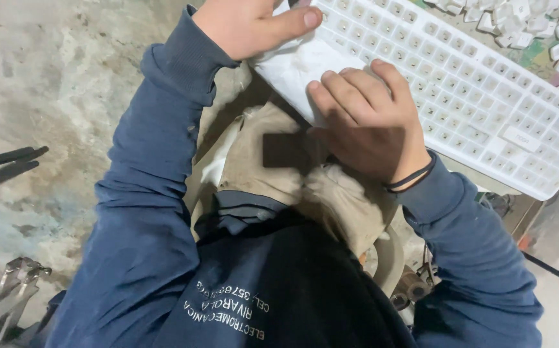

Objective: Cleaning a computer keyboard using a toothbrush and a cloth.

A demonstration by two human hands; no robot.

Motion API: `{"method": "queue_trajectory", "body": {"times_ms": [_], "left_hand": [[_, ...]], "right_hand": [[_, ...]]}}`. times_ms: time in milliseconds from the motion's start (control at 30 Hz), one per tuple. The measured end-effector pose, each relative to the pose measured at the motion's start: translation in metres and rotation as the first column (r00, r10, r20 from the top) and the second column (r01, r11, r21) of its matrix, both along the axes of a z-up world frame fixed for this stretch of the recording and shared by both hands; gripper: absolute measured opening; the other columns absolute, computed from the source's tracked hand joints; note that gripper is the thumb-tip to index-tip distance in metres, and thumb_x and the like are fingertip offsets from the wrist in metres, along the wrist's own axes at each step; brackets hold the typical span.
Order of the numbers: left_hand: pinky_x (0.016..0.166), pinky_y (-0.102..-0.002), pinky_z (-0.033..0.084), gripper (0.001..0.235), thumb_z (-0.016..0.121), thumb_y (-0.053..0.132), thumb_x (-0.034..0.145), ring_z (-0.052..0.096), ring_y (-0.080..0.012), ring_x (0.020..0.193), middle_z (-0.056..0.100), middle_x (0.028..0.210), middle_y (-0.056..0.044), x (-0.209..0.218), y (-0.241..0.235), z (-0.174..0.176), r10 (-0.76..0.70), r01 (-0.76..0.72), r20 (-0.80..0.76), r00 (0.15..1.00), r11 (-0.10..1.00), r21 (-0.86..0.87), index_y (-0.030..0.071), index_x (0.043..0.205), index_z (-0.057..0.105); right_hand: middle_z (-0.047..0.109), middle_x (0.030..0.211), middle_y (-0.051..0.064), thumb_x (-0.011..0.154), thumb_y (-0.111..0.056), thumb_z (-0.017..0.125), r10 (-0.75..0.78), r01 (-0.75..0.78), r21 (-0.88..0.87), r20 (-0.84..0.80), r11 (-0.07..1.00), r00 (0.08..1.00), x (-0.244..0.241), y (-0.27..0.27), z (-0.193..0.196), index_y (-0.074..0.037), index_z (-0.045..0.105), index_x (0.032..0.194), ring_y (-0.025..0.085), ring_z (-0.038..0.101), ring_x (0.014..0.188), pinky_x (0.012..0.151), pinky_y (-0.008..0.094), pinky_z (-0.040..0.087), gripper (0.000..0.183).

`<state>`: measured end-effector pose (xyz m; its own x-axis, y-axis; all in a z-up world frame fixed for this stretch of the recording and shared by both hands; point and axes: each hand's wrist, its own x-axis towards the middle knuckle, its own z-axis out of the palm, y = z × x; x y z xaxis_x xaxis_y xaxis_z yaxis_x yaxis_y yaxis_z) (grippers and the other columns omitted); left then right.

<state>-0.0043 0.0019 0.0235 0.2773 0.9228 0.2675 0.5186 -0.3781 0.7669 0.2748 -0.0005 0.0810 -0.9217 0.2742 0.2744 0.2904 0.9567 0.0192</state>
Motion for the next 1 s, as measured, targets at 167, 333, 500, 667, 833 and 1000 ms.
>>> {"method": "queue_trajectory", "body": {"times_ms": [167,333,500,667,833,1000], "left_hand": [[0.076,-0.032,0.057,0.039,0.056,0.038,0.115,0.071,-0.0176,0.084,0.072,0.095,-0.007,-0.001,-0.004,-0.003,0.013,0.000,0.137,0.990,0.996,-0.092,0.003,0.125,0.070],[0.070,-0.032,0.055,0.037,0.059,0.037,0.119,0.067,-0.0163,0.079,0.069,0.088,-0.007,-0.001,-0.002,-0.013,0.033,-0.014,0.181,0.983,0.994,-0.106,0.002,0.118,0.070],[0.069,-0.030,0.055,0.031,0.059,0.031,0.119,0.068,-0.0144,0.079,0.071,0.092,-0.006,-0.006,-0.001,-0.036,0.015,-0.001,0.183,0.983,0.997,-0.075,0.002,0.121,0.072],[0.073,-0.032,0.054,0.027,0.057,0.023,0.121,0.068,-0.0157,0.086,0.072,0.096,-0.007,-0.016,-0.001,-0.040,-0.051,0.045,0.065,0.997,0.996,0.080,-0.001,0.123,0.071],[0.070,-0.032,0.052,0.025,0.060,0.021,0.119,0.066,-0.0164,0.082,0.070,0.094,-0.009,-0.017,-0.004,-0.035,0.013,-0.010,0.100,0.995,0.999,-0.035,-0.002,0.117,0.070],[0.067,-0.034,0.050,0.028,0.063,0.025,0.119,0.062,-0.0180,0.074,0.065,0.085,-0.011,-0.016,-0.005,-0.026,0.081,-0.079,0.013,0.997,0.992,-0.103,-0.001,0.113,0.070]], "right_hand": [[0.062,0.126,0.011,0.093,-0.046,0.079,-0.009,0.009,-0.073,-0.005,0.997,1.000,-0.021,-0.003,0.007,0.000,0.061,0.141,0.028,0.061,0.119,0.113,0.048,0.044,0.069],[0.061,0.122,0.016,0.093,-0.048,0.072,-0.118,0.114,-0.044,-0.129,0.993,0.985,-0.051,-0.019,0.004,0.005,0.062,0.134,0.032,0.060,0.104,0.095,0.044,0.048,0.067],[0.059,0.123,0.019,0.091,-0.032,0.079,-0.200,0.189,-0.091,-0.133,0.978,0.971,-0.065,-0.029,-0.008,0.011,0.060,0.132,0.033,0.058,0.109,0.098,0.042,0.049,0.062],[0.057,0.128,0.020,0.087,-0.027,0.081,-0.242,0.236,-0.053,-0.178,0.970,0.954,-0.066,-0.032,-0.018,0.007,0.058,0.125,0.035,0.057,0.114,0.102,0.041,0.049,0.056],[0.057,0.128,0.017,0.082,-0.023,0.082,-0.294,0.288,-0.057,-0.171,0.956,0.940,-0.047,-0.035,-0.015,0.006,0.059,0.133,0.033,0.058,0.113,0.100,0.040,0.049,0.063],[0.060,0.123,0.018,0.087,-0.028,0.081,-0.353,0.343,-0.106,-0.100,0.933,0.930,-0.029,-0.037,-0.009,0.007,0.061,0.136,0.032,0.059,0.107,0.094,0.043,0.048,0.064]]}}
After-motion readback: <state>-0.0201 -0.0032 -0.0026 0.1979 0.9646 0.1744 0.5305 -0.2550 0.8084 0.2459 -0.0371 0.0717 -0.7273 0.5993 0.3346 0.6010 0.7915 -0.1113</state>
